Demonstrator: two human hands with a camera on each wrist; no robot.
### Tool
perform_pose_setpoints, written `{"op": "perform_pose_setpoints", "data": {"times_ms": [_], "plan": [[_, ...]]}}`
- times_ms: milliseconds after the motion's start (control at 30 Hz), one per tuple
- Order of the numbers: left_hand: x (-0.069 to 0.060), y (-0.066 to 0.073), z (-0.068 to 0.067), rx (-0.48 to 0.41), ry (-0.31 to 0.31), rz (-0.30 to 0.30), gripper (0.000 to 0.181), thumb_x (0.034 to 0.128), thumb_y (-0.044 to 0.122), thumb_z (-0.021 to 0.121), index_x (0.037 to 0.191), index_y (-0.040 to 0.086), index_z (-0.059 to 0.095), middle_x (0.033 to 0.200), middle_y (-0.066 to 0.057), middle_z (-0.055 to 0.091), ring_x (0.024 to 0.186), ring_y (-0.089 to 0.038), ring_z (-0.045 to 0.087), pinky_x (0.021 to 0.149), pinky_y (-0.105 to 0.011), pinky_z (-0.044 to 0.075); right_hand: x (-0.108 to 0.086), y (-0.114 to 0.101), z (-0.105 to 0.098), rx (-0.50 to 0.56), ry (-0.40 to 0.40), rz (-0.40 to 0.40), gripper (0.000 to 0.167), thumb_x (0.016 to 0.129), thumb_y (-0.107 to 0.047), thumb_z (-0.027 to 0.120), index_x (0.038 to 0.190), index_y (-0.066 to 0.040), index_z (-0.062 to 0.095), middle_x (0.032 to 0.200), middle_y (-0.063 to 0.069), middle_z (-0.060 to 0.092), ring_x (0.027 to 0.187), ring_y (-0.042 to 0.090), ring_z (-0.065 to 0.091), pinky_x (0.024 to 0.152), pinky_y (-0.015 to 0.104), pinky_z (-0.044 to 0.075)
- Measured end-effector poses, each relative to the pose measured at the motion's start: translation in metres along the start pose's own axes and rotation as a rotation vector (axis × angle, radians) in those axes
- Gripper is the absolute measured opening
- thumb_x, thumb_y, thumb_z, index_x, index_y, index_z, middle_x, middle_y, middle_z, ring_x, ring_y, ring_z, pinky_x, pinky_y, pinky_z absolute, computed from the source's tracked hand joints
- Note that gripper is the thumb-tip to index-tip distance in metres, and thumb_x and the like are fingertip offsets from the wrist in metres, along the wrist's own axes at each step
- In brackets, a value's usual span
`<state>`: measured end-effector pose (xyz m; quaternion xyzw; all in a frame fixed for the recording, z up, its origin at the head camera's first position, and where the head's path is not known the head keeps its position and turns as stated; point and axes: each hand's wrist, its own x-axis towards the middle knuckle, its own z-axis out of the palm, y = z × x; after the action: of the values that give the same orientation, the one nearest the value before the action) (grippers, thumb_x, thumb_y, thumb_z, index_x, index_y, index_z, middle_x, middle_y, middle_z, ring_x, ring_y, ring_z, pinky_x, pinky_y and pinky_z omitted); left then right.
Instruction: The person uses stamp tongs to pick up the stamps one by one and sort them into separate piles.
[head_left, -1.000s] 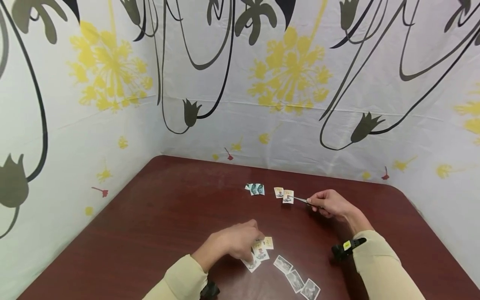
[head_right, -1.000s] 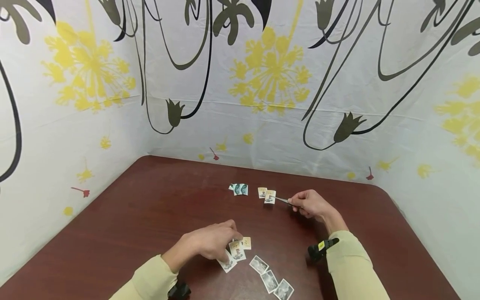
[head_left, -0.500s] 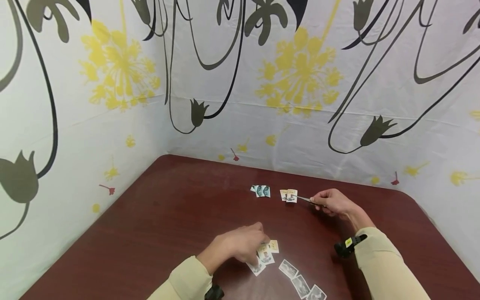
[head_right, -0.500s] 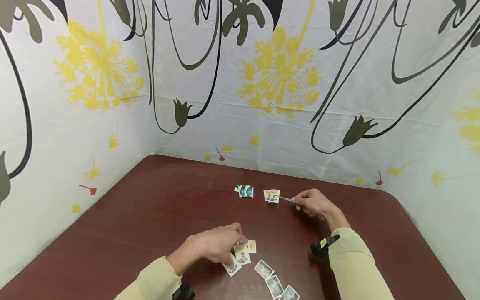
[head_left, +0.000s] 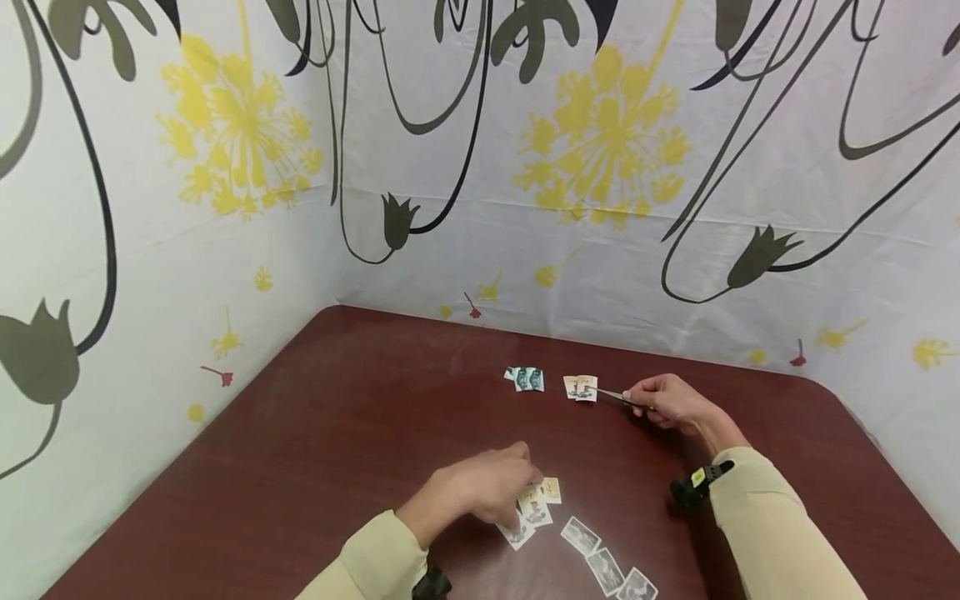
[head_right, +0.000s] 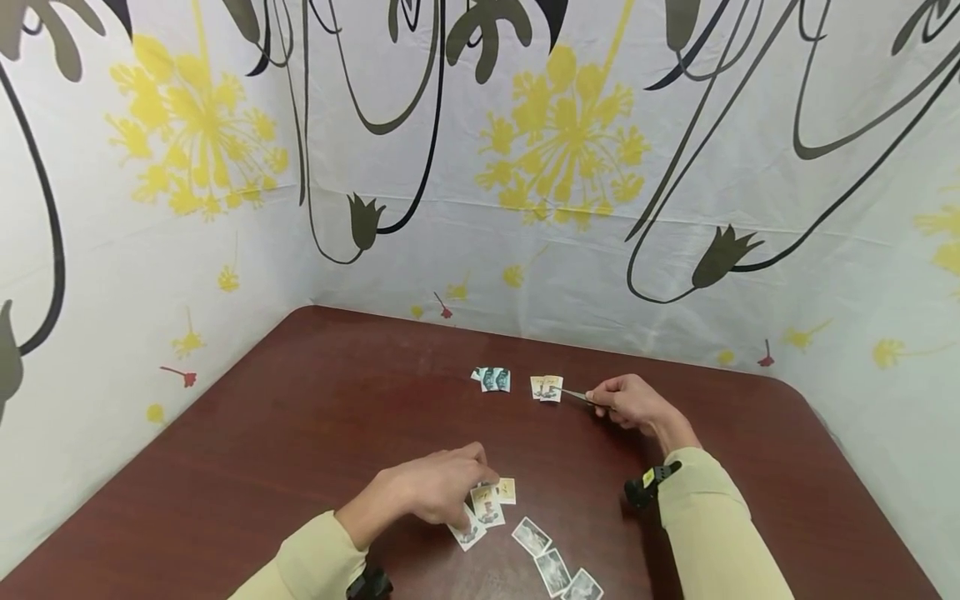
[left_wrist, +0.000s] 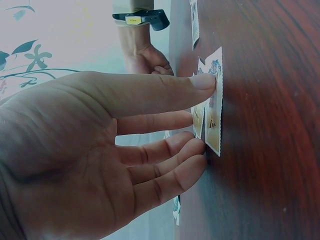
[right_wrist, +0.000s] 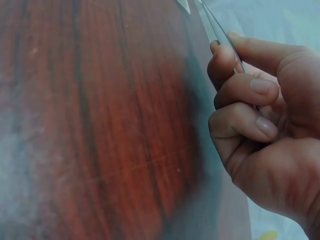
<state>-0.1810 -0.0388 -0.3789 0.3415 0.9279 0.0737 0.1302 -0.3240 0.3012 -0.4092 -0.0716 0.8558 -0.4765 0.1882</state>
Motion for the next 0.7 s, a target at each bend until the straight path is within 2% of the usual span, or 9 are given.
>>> {"op": "perform_pose_setpoints", "data": {"times_ms": [133, 333, 567, 700], "plan": [[-0.001, 0.001, -0.001, 0.000, -0.001, -0.006, 0.040, 0.0726, 0.017, 0.093, 0.107, 0.022, 0.073, 0.094, 0.007, 0.049, 0.082, -0.005, 0.045, 0.067, -0.019, 0.043, 0.004, -0.001, -0.004, 0.007, -0.021, -0.011, 0.033, 0.108, -0.022, 0.059, 0.097, 0.009, 0.065, 0.073, 0.000, 0.057, 0.050, 0.010, 0.035, 0.048, 0.026, 0.031], [-0.002, 0.001, -0.001, -0.006, -0.004, -0.012, 0.041, 0.0729, 0.017, 0.093, 0.108, 0.022, 0.073, 0.094, 0.008, 0.049, 0.081, -0.004, 0.045, 0.068, -0.018, 0.043, 0.010, -0.001, -0.010, -0.002, -0.058, -0.021, 0.034, 0.108, -0.022, 0.060, 0.104, 0.012, 0.064, 0.074, -0.001, 0.057, 0.050, 0.008, 0.035, 0.049, 0.025, 0.031], [0.000, 0.000, 0.000, 0.042, 0.009, 0.006, 0.042, 0.0725, 0.020, 0.093, 0.109, 0.023, 0.073, 0.091, 0.008, 0.049, 0.083, -0.004, 0.044, 0.069, -0.018, 0.042, 0.015, 0.003, -0.015, -0.018, -0.078, -0.016, 0.038, 0.108, -0.024, 0.060, 0.106, 0.014, 0.062, 0.074, 0.000, 0.057, 0.050, 0.009, 0.036, 0.049, 0.025, 0.031], [0.000, 0.000, 0.000, 0.032, 0.010, -0.004, 0.041, 0.0719, 0.019, 0.093, 0.108, 0.023, 0.073, 0.092, 0.008, 0.049, 0.081, -0.004, 0.044, 0.068, -0.018, 0.042, 0.018, 0.004, -0.018, -0.003, -0.089, -0.017, 0.038, 0.108, -0.022, 0.061, 0.108, 0.015, 0.061, 0.075, -0.001, 0.058, 0.049, 0.007, 0.034, 0.048, 0.024, 0.030]]}}
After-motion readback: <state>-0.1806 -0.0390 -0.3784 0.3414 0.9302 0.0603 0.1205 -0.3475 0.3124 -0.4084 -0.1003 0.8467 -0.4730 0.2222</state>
